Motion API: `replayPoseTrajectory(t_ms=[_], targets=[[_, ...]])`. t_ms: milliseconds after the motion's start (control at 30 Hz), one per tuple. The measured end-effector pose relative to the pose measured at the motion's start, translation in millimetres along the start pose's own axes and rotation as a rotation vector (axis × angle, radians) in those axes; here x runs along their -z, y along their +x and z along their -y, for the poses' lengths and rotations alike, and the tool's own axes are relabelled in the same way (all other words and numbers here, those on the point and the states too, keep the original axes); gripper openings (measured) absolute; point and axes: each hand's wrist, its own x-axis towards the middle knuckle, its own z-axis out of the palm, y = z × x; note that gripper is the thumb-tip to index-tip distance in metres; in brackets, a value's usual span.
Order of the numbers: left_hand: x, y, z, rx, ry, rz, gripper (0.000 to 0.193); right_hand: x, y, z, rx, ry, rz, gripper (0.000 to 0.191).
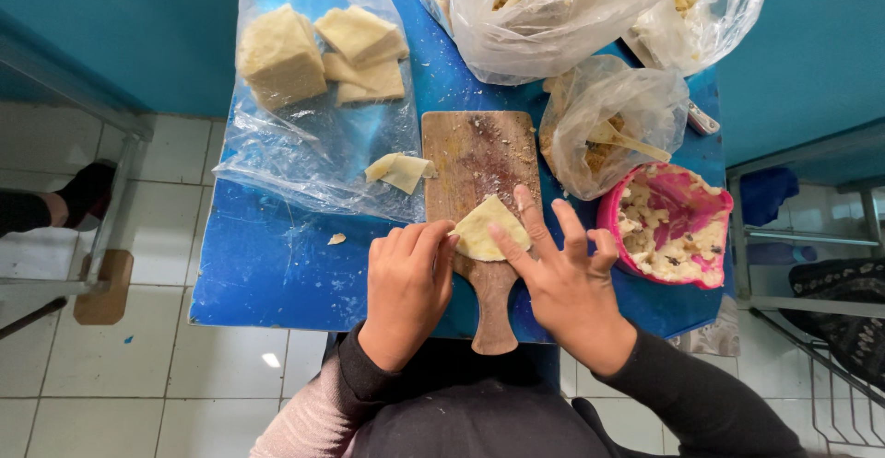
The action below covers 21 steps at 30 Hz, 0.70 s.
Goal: The person sits at a blue table and shapes triangular pieces of dough on a wooden board. They spoon a chunky filling from a pink bowl onto a dough piece, then fold and pinch the dough closed around the filling, repeating the process and placing finished pastries aside.
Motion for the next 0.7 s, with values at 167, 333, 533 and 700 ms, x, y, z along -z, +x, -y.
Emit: replayPoseTrajectory(t_ms=[167, 333, 533, 700], targets=[[0.4, -0.2, 0.2, 0.003, -0.004, -0.001, 0.015, 2.6, -6.9, 1.4, -0.018, -0.205, 0.054, 0.063], [1.2, 0.1, 1.4, -0.002, 0.005, 0.006, 0.016, 18.1, -14.1, -15.9, -0.013, -0.002, 0.010, 0.046], [1.8, 0.3, 3.1, -0.020, 0.017, 0.024, 0.017, 9.2, -3.5, -107.5, -0.325, 0.018, -0.014, 0.007], [0.0, 1.4, 4.5, -0.022, 0.018, 0.028, 0.019, -28.1, 14.6, -154.8, -0.372, -0.012, 0.123, 0.020]])
